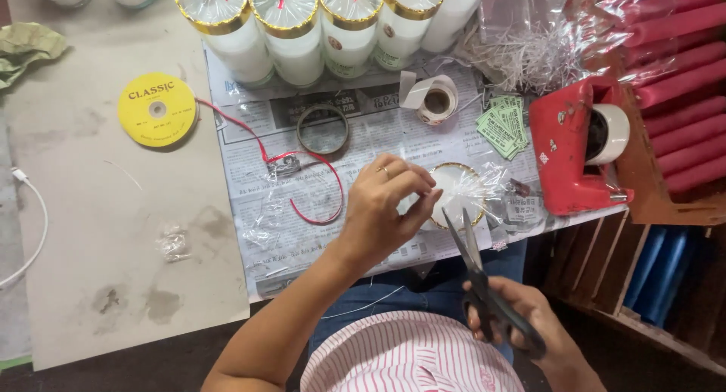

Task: Applying adhesive labels to the bottom of candle jars and tying decorative red ribbons around them.

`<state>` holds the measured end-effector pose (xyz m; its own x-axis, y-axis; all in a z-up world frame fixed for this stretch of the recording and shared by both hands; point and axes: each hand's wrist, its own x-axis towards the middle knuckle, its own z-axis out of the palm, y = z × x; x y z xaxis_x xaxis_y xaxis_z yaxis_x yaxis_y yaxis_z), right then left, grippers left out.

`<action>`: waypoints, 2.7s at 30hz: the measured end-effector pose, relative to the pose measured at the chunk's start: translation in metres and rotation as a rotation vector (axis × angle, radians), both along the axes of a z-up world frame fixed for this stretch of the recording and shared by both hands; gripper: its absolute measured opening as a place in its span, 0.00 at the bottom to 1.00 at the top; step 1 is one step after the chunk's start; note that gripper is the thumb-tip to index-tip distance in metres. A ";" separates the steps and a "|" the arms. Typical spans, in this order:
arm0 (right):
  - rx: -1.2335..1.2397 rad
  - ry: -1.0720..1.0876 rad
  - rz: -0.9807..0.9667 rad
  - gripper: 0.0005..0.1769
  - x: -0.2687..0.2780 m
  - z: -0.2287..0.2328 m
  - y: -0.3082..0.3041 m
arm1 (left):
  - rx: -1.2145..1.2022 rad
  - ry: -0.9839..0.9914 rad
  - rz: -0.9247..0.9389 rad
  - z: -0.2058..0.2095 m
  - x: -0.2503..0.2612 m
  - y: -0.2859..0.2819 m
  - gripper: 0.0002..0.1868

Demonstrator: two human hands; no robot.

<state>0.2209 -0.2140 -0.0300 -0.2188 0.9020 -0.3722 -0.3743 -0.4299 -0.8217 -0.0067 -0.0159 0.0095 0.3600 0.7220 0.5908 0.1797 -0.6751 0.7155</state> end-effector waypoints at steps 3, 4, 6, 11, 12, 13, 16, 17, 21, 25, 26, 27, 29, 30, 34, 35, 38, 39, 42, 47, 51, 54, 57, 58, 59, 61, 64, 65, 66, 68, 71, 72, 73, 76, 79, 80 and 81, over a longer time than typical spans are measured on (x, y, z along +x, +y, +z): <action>0.066 0.053 -0.003 0.56 -0.005 -0.016 0.016 | 0.021 0.052 0.016 -0.001 -0.002 -0.007 0.10; 0.071 0.038 -0.001 0.53 -0.006 -0.017 0.022 | 0.022 0.036 0.006 -0.001 -0.001 -0.008 0.09; 0.074 0.026 -0.001 0.51 -0.007 -0.021 0.030 | 0.023 0.024 -0.009 -0.001 0.000 -0.012 0.09; -0.013 -0.043 -0.098 0.39 -0.014 -0.011 0.047 | 0.017 -0.019 -0.007 -0.006 -0.002 -0.020 0.11; -0.014 -0.036 -0.091 0.39 -0.007 -0.013 0.041 | 0.016 -0.011 0.000 -0.007 -0.009 -0.026 0.11; 0.049 -0.008 -0.127 0.42 0.001 -0.016 0.036 | -0.041 0.043 -0.076 -0.008 -0.016 -0.031 0.10; 0.148 -0.111 -0.267 0.48 0.026 -0.010 0.036 | -0.304 0.403 -0.290 -0.013 -0.049 -0.049 0.18; 0.186 -0.250 -0.385 0.51 0.034 -0.006 0.038 | -0.503 0.703 -0.448 -0.015 -0.062 -0.055 0.39; 0.162 -0.973 -0.194 0.34 0.029 0.005 0.091 | -0.690 0.980 -0.256 -0.048 -0.102 -0.055 0.46; 0.132 -1.351 -0.032 0.23 0.025 -0.043 0.133 | -0.084 0.884 0.393 -0.113 -0.138 -0.031 0.22; 0.367 -1.330 -0.109 0.20 0.023 -0.055 0.140 | 0.046 0.886 0.501 -0.121 -0.143 -0.023 0.16; 0.367 -1.329 -0.107 0.20 0.024 -0.055 0.138 | 0.045 0.887 0.502 -0.131 -0.143 -0.018 0.16; 0.339 -1.471 -0.030 0.23 0.028 -0.054 0.138 | 0.017 0.901 0.492 -0.150 -0.144 -0.005 0.07; 0.338 -1.472 -0.032 0.23 0.029 -0.052 0.138 | 0.019 0.901 0.490 -0.135 -0.141 -0.006 0.07; 0.525 -1.665 -0.089 0.14 0.023 -0.014 0.100 | -0.697 0.463 0.172 -0.065 -0.115 -0.017 0.02; 0.774 -1.624 -0.271 0.02 0.017 0.004 0.084 | -0.947 0.132 0.008 -0.045 -0.106 -0.019 0.02; 0.671 -1.224 -0.299 0.08 -0.032 0.031 0.053 | -1.399 -0.636 -0.210 -0.048 -0.075 -0.049 0.06; 0.666 -1.229 -0.305 0.08 -0.047 0.032 0.052 | -1.402 -0.632 -0.218 -0.043 -0.063 -0.055 0.06; 0.464 -0.884 -0.266 0.06 -0.079 0.029 0.055 | -1.630 -0.933 -0.155 -0.036 -0.033 -0.074 0.08; 0.175 -0.426 -0.272 0.13 -0.094 0.023 0.072 | -1.470 -0.995 -0.195 -0.036 -0.016 -0.090 0.05; 0.242 -0.495 -0.336 0.01 -0.090 0.030 0.072 | -1.341 -0.805 -0.144 -0.035 -0.022 -0.093 0.07; 0.356 -0.590 -0.263 0.03 -0.077 0.046 0.077 | -0.596 -0.086 0.078 0.003 -0.038 -0.082 0.04; 0.614 -0.940 -0.152 0.03 -0.070 0.065 0.079 | -0.147 0.078 -0.119 0.019 -0.039 -0.066 0.13; 0.686 -1.002 -0.114 0.03 -0.068 0.067 0.077 | -0.170 0.239 -0.173 0.019 -0.034 -0.059 0.14; 0.765 -1.061 -0.075 0.03 -0.065 0.068 0.078 | -0.185 0.402 -0.223 0.020 -0.030 -0.051 0.15; 0.764 -1.100 -0.103 0.03 -0.062 0.069 0.078 | -0.196 0.425 -0.223 0.023 -0.023 -0.045 0.11; 0.636 -1.112 -0.171 0.03 -0.056 0.068 0.076 | -0.244 0.428 -0.223 0.020 -0.018 -0.037 0.04; 0.518 -1.080 -0.205 0.04 -0.054 0.066 0.075 | -0.278 0.406 -0.214 0.018 -0.018 -0.035 0.03; 0.516 -1.080 -0.207 0.04 -0.048 0.055 0.075 | -0.278 0.406 -0.217 0.016 -0.015 -0.034 0.03; 0.336 -0.803 -0.322 0.06 -0.037 0.033 0.076 | -0.276 0.292 -0.124 0.013 -0.011 -0.031 0.02; 0.251 -0.677 -0.372 0.03 -0.025 0.027 0.080 | -0.214 0.295 -0.012 0.009 -0.001 -0.023 0.03; 0.251 -0.678 -0.373 0.03 -0.021 0.017 0.081 | -0.214 0.295 -0.013 0.008 0.002 -0.021 0.03; 0.215 -0.597 -0.405 0.03 -0.016 0.006 0.082 | -0.205 0.332 0.010 0.006 0.006 -0.018 0.03; 0.163 -0.482 -0.437 0.02 -0.004 -0.012 0.092 | -0.230 0.412 0.011 0.008 0.015 -0.008 0.08; 0.153 -0.455 -0.382 0.01 0.012 -0.019 0.110 | -0.257 0.466 -0.053 0.007 0.018 0.000 0.13; 0.160 -0.461 -0.326 0.02 0.018 -0.020 0.118 | -0.250 0.477 -0.097 0.007 0.018 0.003 0.14; 0.161 -0.463 -0.328 0.02 0.019 -0.008 0.127 | -0.250 0.476 -0.098 0.007 0.017 0.003 0.14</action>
<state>0.2397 -0.0866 -0.0376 0.2336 0.9481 -0.2157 -0.0531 -0.2090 -0.9765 0.0103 -0.0129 0.0162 0.6187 0.7689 0.1611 0.4674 -0.5251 0.7112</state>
